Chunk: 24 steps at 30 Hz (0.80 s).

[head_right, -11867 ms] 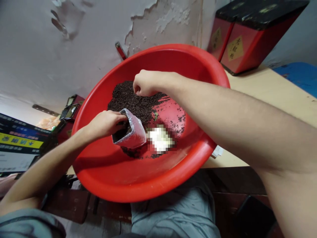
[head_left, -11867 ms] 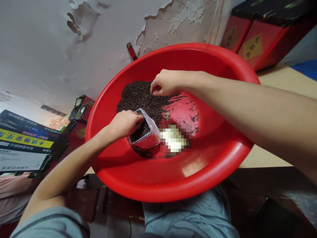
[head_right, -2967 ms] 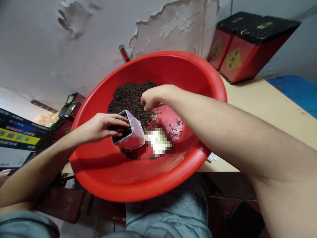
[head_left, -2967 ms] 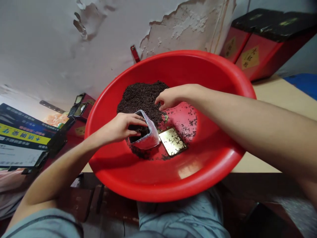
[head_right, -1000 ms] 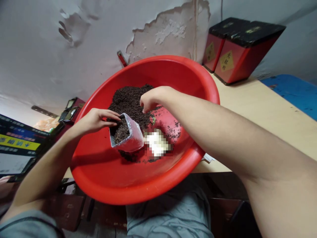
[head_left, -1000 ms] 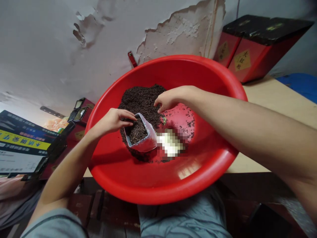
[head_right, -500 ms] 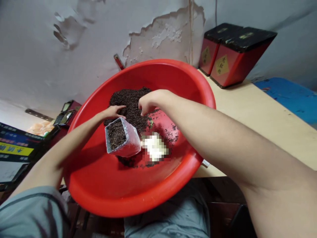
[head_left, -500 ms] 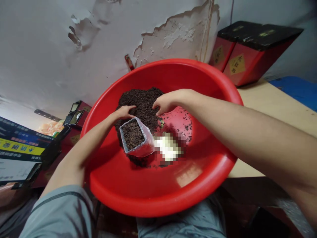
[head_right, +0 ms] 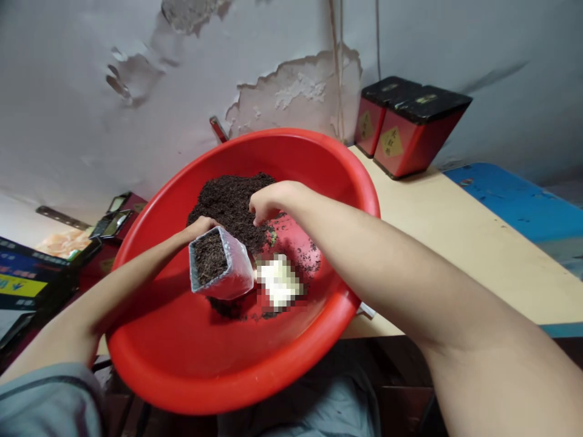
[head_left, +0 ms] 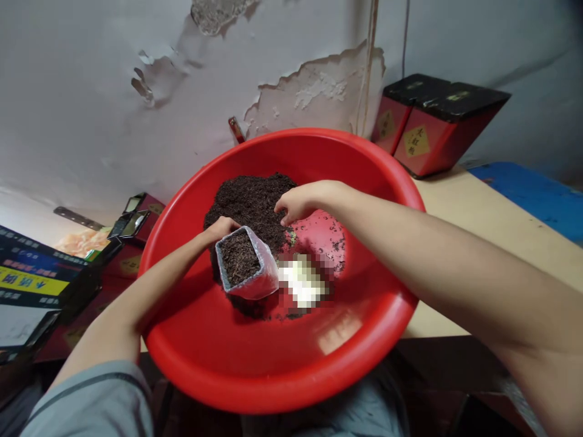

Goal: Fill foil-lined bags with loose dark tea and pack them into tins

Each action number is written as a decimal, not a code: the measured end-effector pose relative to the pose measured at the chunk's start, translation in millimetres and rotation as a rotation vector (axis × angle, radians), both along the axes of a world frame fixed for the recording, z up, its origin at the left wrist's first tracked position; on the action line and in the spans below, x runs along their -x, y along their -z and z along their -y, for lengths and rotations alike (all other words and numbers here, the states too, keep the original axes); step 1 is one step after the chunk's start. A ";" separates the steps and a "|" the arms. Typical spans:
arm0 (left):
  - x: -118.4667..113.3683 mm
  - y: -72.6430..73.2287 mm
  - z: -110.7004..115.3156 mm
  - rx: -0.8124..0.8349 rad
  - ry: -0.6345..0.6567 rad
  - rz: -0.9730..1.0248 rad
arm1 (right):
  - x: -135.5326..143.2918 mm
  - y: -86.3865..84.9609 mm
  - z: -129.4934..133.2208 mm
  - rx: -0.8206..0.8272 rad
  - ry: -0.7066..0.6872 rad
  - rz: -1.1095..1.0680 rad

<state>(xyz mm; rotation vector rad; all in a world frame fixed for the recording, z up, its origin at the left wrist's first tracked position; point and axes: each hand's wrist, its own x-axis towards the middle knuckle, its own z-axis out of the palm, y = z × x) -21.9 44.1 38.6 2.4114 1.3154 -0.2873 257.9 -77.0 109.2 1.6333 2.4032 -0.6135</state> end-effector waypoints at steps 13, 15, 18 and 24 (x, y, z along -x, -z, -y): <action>-5.9 -115.8 90.0 -0.148 0.086 0.203 | 1.5 0.9 7.0 -0.039 0.086 -0.104; -9.2 -115.9 113.0 -0.109 0.150 0.204 | 2.2 0.6 7.8 -0.032 0.110 -0.118; -12.4 -112.5 137.4 -0.074 0.239 0.211 | 3.1 0.1 8.4 -0.025 0.129 -0.106; -14.7 -120.6 133.0 -0.032 0.072 0.272 | 3.3 0.3 6.7 0.005 0.129 -0.101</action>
